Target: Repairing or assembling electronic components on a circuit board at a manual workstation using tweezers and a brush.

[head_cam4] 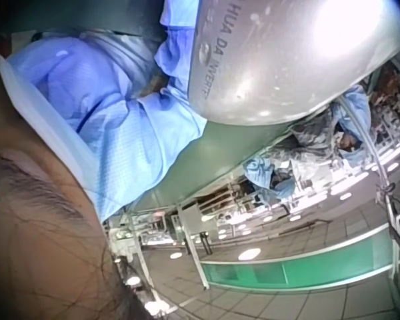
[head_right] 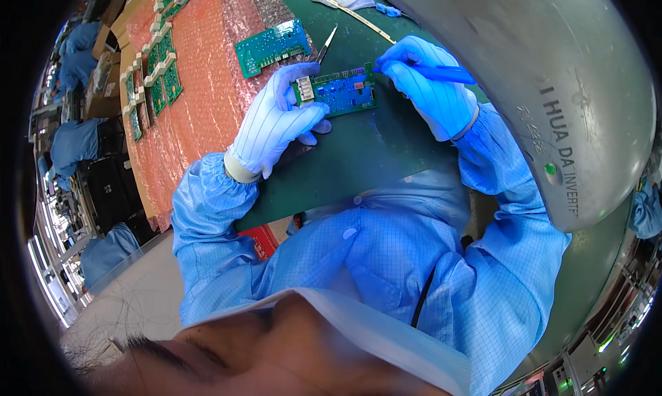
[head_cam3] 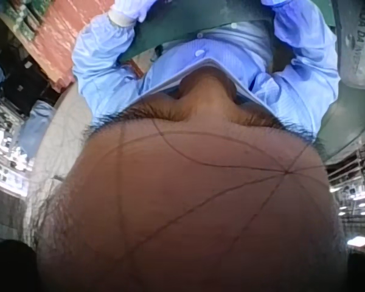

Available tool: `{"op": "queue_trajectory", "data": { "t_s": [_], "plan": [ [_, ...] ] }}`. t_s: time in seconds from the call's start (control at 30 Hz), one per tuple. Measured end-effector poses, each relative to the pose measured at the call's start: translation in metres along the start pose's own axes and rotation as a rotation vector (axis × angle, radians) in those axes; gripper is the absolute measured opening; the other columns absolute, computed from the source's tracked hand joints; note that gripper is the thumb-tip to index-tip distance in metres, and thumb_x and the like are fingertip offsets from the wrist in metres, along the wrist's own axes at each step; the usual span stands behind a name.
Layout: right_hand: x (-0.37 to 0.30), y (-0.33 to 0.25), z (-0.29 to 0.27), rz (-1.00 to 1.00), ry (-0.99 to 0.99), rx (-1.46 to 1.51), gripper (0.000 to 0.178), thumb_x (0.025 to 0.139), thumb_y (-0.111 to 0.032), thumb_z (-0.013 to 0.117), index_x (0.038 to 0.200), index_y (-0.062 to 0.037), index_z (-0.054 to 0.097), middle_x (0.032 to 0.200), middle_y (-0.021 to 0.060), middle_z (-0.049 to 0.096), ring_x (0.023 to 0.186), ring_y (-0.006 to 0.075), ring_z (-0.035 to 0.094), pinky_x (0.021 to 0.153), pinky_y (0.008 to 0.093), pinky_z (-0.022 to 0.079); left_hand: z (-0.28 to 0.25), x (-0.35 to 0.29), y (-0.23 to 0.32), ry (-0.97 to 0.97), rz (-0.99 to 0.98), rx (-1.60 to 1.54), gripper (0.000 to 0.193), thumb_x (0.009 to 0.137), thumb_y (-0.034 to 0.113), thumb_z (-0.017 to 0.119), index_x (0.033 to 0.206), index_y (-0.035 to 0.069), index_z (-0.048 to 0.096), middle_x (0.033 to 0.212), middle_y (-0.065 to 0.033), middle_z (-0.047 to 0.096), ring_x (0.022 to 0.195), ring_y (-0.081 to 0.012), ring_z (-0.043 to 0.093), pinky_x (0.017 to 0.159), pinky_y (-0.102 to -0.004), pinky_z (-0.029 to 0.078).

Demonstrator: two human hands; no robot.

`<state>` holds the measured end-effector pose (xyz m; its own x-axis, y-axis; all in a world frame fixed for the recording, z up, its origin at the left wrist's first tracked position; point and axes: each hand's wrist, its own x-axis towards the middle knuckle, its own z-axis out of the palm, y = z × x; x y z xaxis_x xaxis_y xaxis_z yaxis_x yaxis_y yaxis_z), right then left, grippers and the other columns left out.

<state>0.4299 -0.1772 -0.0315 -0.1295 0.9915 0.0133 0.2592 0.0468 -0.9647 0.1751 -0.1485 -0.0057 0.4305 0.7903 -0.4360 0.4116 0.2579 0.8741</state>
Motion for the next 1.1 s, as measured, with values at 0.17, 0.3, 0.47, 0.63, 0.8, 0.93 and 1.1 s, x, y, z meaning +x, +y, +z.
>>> {"op": "queue_trajectory", "data": {
  "t_s": [0.17,0.3,0.47,0.63,0.8,0.93,1.1],
  "plan": [
    [-0.001,0.0,0.001,0.004,0.009,-0.011,0.024,0.091,-0.026,0.057,0.099,-0.0038,0.062,0.083,0.0035,0.059,0.069,0.0099,0.05,0.061,0.0253,0.041,0.003,-0.001,-0.001,0.018,0.022,-0.015,0.057,0.085,0.017,0.067,0.135,0.005,0.044,0.083,-0.0112,0.067,0.069,-0.0132,0.067,0.057,-0.0274,0.056],
    [0.0,0.005,0.001,-0.023,0.008,-0.003,0.025,0.091,-0.026,0.057,0.099,-0.0038,0.062,0.083,0.0035,0.059,0.069,0.0103,0.05,0.061,0.0253,0.041,0.003,0.0,-0.003,0.021,0.037,-0.023,0.056,0.085,0.017,0.067,0.135,0.005,0.044,0.082,-0.0108,0.067,0.067,-0.0129,0.066,0.055,-0.027,0.055],
    [0.0,0.002,-0.003,-0.048,-0.018,-0.074,0.022,0.091,-0.024,0.056,0.099,-0.0042,0.063,0.083,0.0039,0.061,0.068,0.0098,0.051,0.061,0.0244,0.041,0.001,0.002,-0.001,0.004,-0.018,0.004,0.057,0.085,0.016,0.067,0.135,0.005,0.043,0.088,-0.0123,0.067,0.068,-0.0125,0.066,0.055,-0.0264,0.054],
    [-0.001,-0.002,-0.004,-0.005,0.141,0.167,0.026,0.097,-0.025,0.053,0.11,-0.0044,0.062,0.085,0.0063,0.065,0.068,0.0099,0.054,0.061,0.0234,0.042,-0.006,-0.003,0.009,-0.053,0.061,-0.145,0.061,0.085,0.015,0.067,0.137,0.002,0.039,0.101,-0.0148,0.066,0.078,-0.0146,0.067,0.063,-0.0268,0.055],
    [0.023,-0.019,-0.005,0.02,0.19,0.297,0.032,0.102,-0.025,0.05,0.125,-0.0028,0.055,0.091,0.0094,0.068,0.069,0.0133,0.058,0.062,0.0245,0.045,-0.02,-0.014,0.025,-0.04,0.343,-0.475,0.07,0.083,0.011,0.067,0.142,0.0,0.03,0.113,-0.0171,0.063,0.091,-0.018,0.066,0.077,-0.0303,0.055],
    [0.031,-0.048,0.013,-0.192,0.194,0.21,0.029,0.099,-0.018,0.053,0.123,-0.0006,0.055,0.097,0.0123,0.067,0.076,0.017,0.063,0.068,0.0284,0.051,-0.029,-0.019,0.032,-0.003,0.435,-0.5,0.077,0.082,0.005,0.066,0.146,0.001,0.023,0.116,-0.0183,0.06,0.096,-0.0223,0.066,0.084,-0.0351,0.054],
    [0.035,-0.044,0.018,-0.296,0.201,0.109,0.03,0.093,-0.006,0.06,0.121,0.0026,0.054,0.104,0.0152,0.065,0.086,0.0225,0.067,0.075,0.0322,0.056,-0.02,-0.023,0.04,0.051,0.524,-0.593,0.077,0.08,-0.004,0.064,0.146,0.003,0.024,0.113,-0.0174,0.058,0.098,-0.0267,0.065,0.087,-0.0388,0.054]
  ]
}}
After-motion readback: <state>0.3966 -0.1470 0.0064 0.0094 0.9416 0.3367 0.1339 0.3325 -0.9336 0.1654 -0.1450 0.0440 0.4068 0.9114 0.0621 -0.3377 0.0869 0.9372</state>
